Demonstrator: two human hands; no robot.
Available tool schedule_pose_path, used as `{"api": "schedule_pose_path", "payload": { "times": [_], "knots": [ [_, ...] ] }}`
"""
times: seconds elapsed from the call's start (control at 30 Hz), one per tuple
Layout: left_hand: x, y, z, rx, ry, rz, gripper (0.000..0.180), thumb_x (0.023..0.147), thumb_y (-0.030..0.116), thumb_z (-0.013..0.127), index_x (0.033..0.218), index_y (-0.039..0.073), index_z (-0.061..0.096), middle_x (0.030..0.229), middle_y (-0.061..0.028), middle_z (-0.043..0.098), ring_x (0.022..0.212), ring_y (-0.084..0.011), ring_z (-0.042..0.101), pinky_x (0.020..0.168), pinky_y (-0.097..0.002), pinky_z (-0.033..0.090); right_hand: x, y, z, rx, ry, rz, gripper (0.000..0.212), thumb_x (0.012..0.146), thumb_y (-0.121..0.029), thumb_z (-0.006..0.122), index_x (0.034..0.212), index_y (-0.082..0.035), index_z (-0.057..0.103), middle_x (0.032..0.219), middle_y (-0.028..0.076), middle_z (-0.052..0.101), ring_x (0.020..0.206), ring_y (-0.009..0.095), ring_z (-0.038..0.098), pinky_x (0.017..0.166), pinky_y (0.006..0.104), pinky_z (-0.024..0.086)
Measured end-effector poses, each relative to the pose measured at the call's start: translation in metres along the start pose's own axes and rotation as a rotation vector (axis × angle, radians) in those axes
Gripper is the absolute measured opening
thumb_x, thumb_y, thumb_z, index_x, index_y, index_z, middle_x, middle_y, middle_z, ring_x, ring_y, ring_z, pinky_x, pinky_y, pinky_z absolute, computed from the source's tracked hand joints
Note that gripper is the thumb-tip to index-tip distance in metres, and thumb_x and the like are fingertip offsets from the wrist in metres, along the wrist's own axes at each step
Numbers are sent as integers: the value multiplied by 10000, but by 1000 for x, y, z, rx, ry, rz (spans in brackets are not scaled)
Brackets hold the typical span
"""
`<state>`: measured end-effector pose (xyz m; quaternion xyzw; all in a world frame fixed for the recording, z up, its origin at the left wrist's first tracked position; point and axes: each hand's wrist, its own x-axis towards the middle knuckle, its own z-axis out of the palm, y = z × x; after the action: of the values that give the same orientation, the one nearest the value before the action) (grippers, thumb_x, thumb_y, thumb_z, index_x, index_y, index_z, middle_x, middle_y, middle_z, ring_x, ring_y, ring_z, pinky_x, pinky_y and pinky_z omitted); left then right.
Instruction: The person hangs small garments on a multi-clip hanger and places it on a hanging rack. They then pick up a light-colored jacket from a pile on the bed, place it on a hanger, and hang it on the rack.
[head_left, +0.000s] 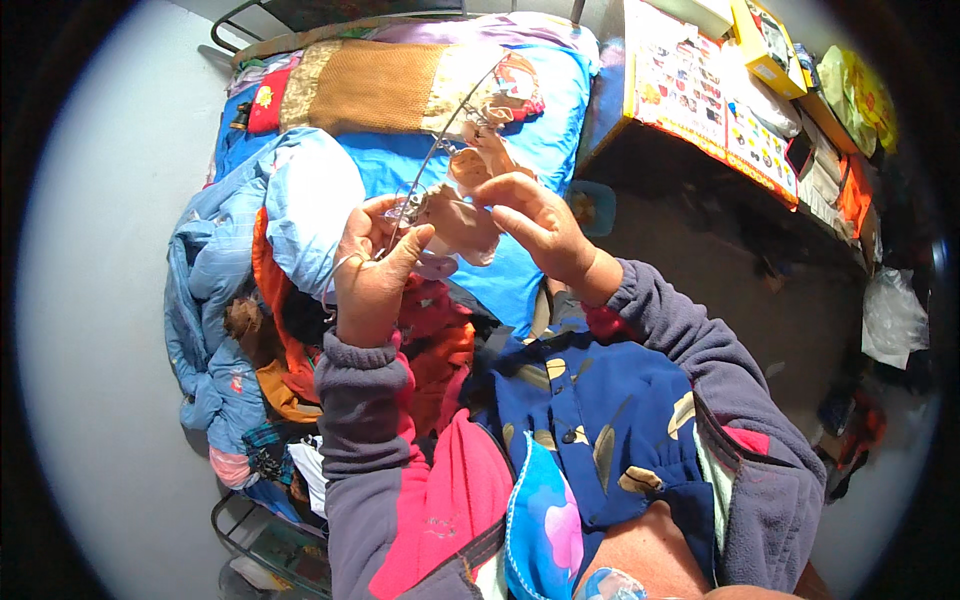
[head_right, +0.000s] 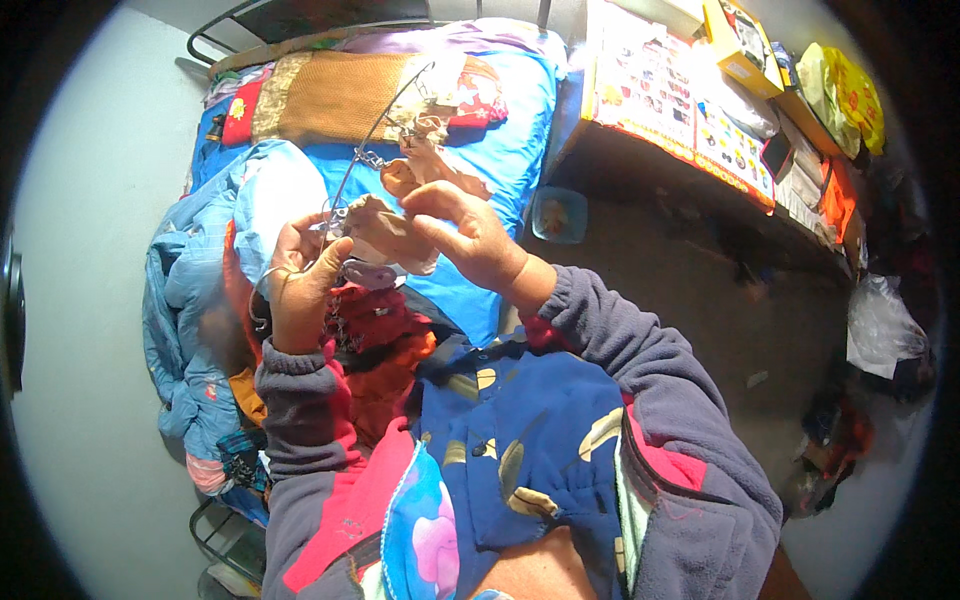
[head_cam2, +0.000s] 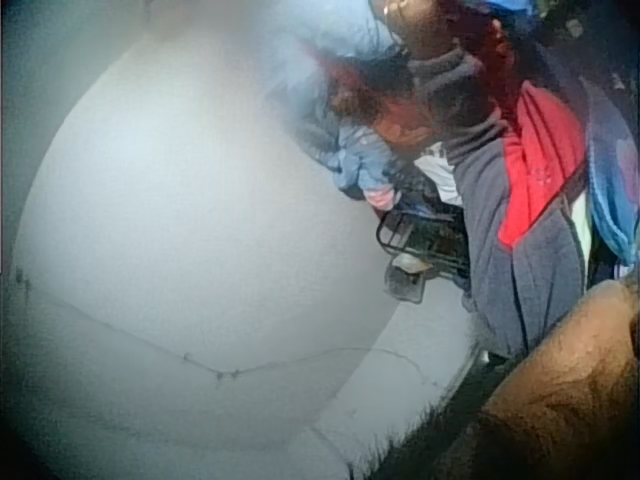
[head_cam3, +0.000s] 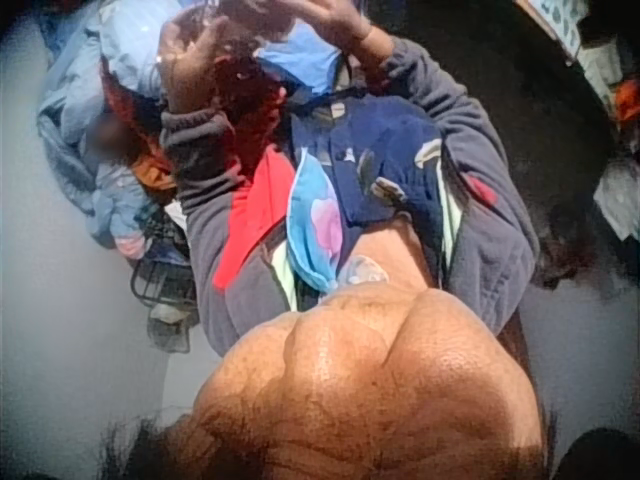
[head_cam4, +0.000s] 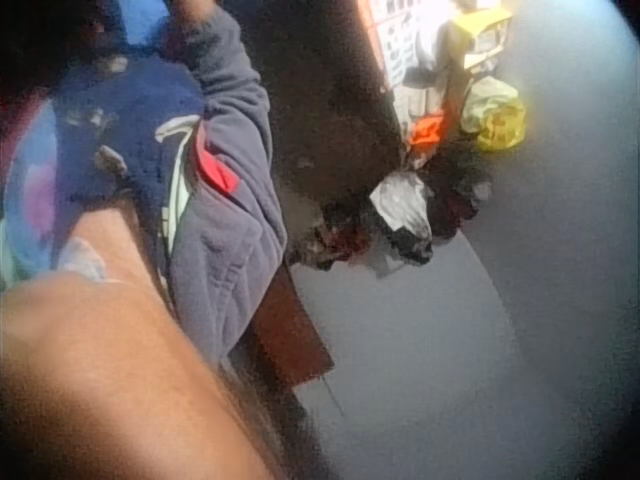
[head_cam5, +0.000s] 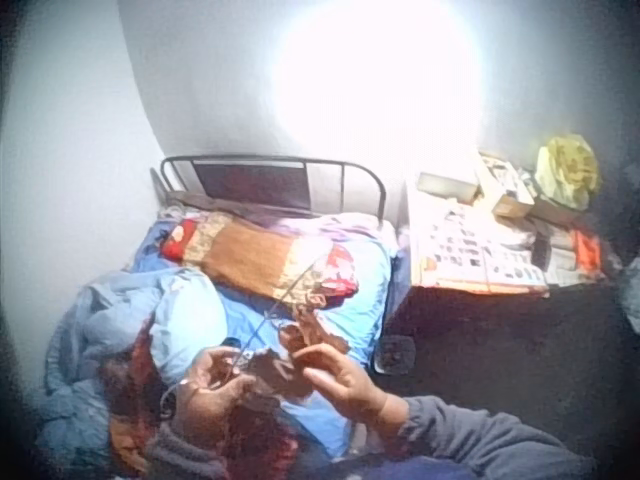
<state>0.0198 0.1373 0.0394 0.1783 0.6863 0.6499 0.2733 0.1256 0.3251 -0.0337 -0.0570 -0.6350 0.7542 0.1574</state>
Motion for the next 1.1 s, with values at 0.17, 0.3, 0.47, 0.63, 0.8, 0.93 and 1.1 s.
{"api": "schedule_pose_path", "payload": {
  "times": [0.17, 0.3, 0.47, 0.63, 0.8, 0.93, 1.1],
  "knots": [
    [0, 18, -16, 191, -28, 62, 264, 909, 4, 596, 1166, -22, 541, 946, -60, 640, 838, -91, 603, 771, -224, 495, 17, -59, -19, -834, 142, -710, 262, 801, 10, 638, 1048, -75, 652, 1057, 102, 684, 989, 291, 657, 857, 390, 505],
    [-6, 36, -21, 286, -125, 23, 245, 918, 6, 547, 1161, 0, 573, 941, -43, 643, 880, -93, 590, 782, -246, 486, 53, -97, -6, -1136, -137, -880, 405, 821, -168, 674, 1214, -116, 591, 1195, 43, 626, 1189, 244, 547, 1025, 425, 411],
    [-9, 59, -37, 243, -242, 76, 289, 932, 60, 590, 1175, 3, 445, 909, -108, 657, 863, -137, 628, 768, -272, 506, 83, -105, 21, -1296, -523, -854, 282, 750, -167, 720, 1023, -128, 666, 881, 32, 624, 904, 232, 634, 859, 384, 493],
    [-17, 81, -83, 519, -222, 258, 670, 812, 211, 794, 1347, 57, 422, 1290, -154, 544, 1216, -245, 525, 981, -378, 469, 98, -115, 14, -1068, -425, -922, 107, 893, -137, 623, 977, -71, 628, 922, 92, 617, 911, 305, 614, 793, 399, 499],
    [-40, 105, -143, 875, -86, 334, 700, 810, 393, 786, 1339, 26, 511, 1316, -145, 568, 1229, -267, 536, 1074, -368, 388, 114, -149, -4, -1042, -274, -857, 163, 982, -161, 559, 1048, -30, 631, 979, 119, 655, 919, 272, 645, 821, 348, 511],
    [-35, 122, -163, 822, -43, 327, 282, 920, 226, 695, 1116, 32, 640, 1017, -76, 685, 956, -169, 639, 875, -291, 499, 125, -177, -16, -1201, -192, -1119, 242, 847, 18, 612, 1083, -32, 619, 1059, 120, 656, 914, 284, 665, 745, 345, 554],
    [-14, 151, -158, 768, 79, 488, 131, 992, 188, 605, 998, 62, 638, 827, 13, 586, 757, -77, 505, 722, -243, 459, 130, -202, -22, -1110, -150, -993, 177, 858, -16, 617, 1034, -16, 633, 1047, 125, 656, 909, 279, 668, 747, 344, 552]
  ]
}}
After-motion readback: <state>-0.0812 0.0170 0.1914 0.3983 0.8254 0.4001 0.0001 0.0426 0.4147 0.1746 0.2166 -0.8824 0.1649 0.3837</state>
